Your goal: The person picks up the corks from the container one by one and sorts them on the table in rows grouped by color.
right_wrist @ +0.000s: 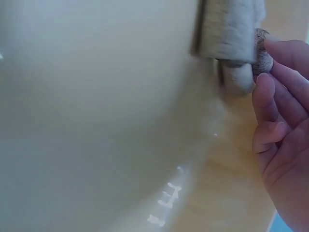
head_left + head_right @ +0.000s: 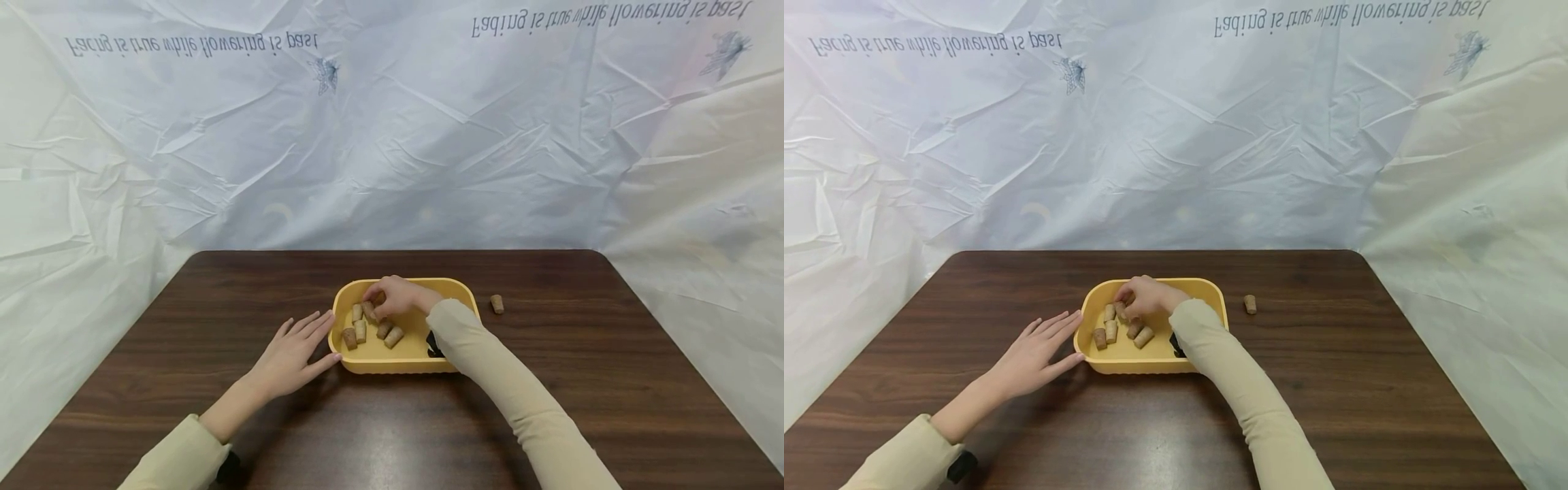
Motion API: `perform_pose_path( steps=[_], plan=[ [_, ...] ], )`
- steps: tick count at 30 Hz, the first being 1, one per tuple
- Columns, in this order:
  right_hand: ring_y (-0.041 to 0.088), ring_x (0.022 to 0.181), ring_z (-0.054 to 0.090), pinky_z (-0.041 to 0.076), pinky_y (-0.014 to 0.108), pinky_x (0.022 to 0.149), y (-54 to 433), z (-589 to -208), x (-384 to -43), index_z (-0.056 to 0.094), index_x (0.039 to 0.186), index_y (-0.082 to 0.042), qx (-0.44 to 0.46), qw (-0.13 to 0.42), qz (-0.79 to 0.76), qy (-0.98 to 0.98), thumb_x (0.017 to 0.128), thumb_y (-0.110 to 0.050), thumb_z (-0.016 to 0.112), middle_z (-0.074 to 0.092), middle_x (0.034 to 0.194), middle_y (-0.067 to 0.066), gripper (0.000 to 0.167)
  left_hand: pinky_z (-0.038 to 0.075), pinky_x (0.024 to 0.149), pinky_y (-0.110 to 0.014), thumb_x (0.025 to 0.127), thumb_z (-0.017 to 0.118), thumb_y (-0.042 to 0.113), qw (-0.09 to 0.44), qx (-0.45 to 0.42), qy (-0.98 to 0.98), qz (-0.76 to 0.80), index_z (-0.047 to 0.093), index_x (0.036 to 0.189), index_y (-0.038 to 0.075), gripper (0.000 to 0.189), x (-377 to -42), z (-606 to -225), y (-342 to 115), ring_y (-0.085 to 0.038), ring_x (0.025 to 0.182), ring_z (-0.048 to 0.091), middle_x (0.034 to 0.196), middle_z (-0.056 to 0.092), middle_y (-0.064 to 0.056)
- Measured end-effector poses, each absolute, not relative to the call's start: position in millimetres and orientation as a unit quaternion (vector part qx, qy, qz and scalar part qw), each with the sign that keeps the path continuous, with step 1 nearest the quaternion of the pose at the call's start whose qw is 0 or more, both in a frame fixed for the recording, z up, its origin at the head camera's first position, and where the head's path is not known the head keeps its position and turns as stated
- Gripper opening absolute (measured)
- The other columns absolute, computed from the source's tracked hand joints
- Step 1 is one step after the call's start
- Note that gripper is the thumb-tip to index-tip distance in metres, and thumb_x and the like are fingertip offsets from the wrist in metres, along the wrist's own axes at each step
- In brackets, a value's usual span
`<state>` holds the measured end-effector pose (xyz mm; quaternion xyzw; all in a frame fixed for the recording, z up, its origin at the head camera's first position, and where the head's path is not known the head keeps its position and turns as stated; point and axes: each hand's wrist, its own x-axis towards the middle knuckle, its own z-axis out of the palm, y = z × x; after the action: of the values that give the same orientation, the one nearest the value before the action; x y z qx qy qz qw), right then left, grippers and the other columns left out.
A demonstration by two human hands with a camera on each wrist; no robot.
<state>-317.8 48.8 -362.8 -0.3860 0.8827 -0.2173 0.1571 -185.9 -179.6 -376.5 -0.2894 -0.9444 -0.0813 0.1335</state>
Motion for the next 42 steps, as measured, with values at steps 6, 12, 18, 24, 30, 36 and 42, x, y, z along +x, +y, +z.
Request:
perform_pose_path(
  steps=[6,12,18,24,30,36,42],
  plan=[
    [0.015,0.101,0.051,0.041,0.025,0.079,56.1,-349.3,-318.7,0.059,0.116,-0.011,-0.391,0.148,-0.222,0.881,0.083,-0.016,0.062,0.058,0.107,-0.002,0.034,0.021,0.094,-0.055,0.086,0.042,0.055,0.132,-0.287,-0.945,-0.081,0.038,0.135,0.009,0.068,-185.8,-376.3,-179.2,-0.026,0.123,0.032,0.135,0.037,-0.007],
    [0.016,0.102,0.05,0.04,0.026,0.081,70.1,-331.6,-319.8,0.057,0.118,-0.007,-0.421,0.128,-0.237,0.866,0.083,-0.022,0.061,0.057,0.11,-0.001,0.038,0.021,0.095,-0.055,0.086,0.042,0.055,0.13,-0.287,-0.945,-0.085,0.038,0.135,0.009,0.068,-185.7,-376.1,-179.9,-0.026,0.123,0.031,0.135,0.037,-0.006],
    [0.013,0.096,0.052,0.042,0.028,0.078,87.1,-316.8,-320.9,0.056,0.118,-0.006,-0.413,0.129,-0.26,0.863,0.084,-0.021,0.061,0.057,0.108,-0.002,0.038,0.021,0.094,-0.055,0.086,0.043,0.055,0.133,-0.287,-0.945,-0.086,0.039,0.134,0.008,0.068,-185.4,-376.4,-180.0,-0.026,0.123,0.032,0.135,0.038,-0.006],
    [0.014,0.07,0.052,0.042,0.028,0.062,108.9,-309.7,-322.3,0.058,0.116,-0.007,-0.401,0.105,-0.271,0.869,0.083,-0.019,0.062,0.059,0.102,0.001,0.036,0.022,0.094,-0.055,0.086,0.043,0.054,0.137,-0.29,-0.943,-0.087,0.039,0.134,0.008,0.067,-185.3,-377.4,-179.4,-0.026,0.123,0.032,0.135,0.038,-0.006],
    [0.016,0.07,0.05,0.042,0.031,0.062,133.1,-307.1,-322.4,0.056,0.118,-0.007,-0.369,0.099,-0.291,0.877,0.083,-0.02,0.062,0.058,0.105,0.002,0.038,0.021,0.095,-0.055,0.086,0.043,0.054,0.135,-0.289,-0.943,-0.089,0.039,0.134,0.008,0.068,-185.4,-377.6,-179.5,-0.026,0.123,0.032,0.135,0.037,-0.006],
    [0.017,0.07,0.05,0.042,0.032,0.062,155.4,-306.6,-319.3,0.056,0.119,-0.009,-0.35,0.092,-0.293,0.885,0.083,-0.021,0.062,0.057,0.105,0.001,0.038,0.022,0.095,-0.054,0.086,0.044,0.054,0.136,-0.288,-0.943,-0.092,0.039,0.134,0.008,0.067,-185.1,-377.6,-179.7,-0.025,0.123,0.032,0.135,0.037,-0.005],
    [0.018,0.065,0.048,0.042,0.033,0.058,180.0,-309.1,-312.6,0.056,0.119,-0.01,-0.347,0.084,-0.293,0.887,0.084,-0.022,0.061,0.056,0.104,0.002,0.037,0.022,0.094,-0.054,0.085,0.044,0.055,0.141,-0.291,-0.942,-0.093,0.039,0.134,0.009,0.067,-185.3,-378.9,-179.4,-0.025,0.122,0.033,0.135,0.038,-0.005]
  ],
)
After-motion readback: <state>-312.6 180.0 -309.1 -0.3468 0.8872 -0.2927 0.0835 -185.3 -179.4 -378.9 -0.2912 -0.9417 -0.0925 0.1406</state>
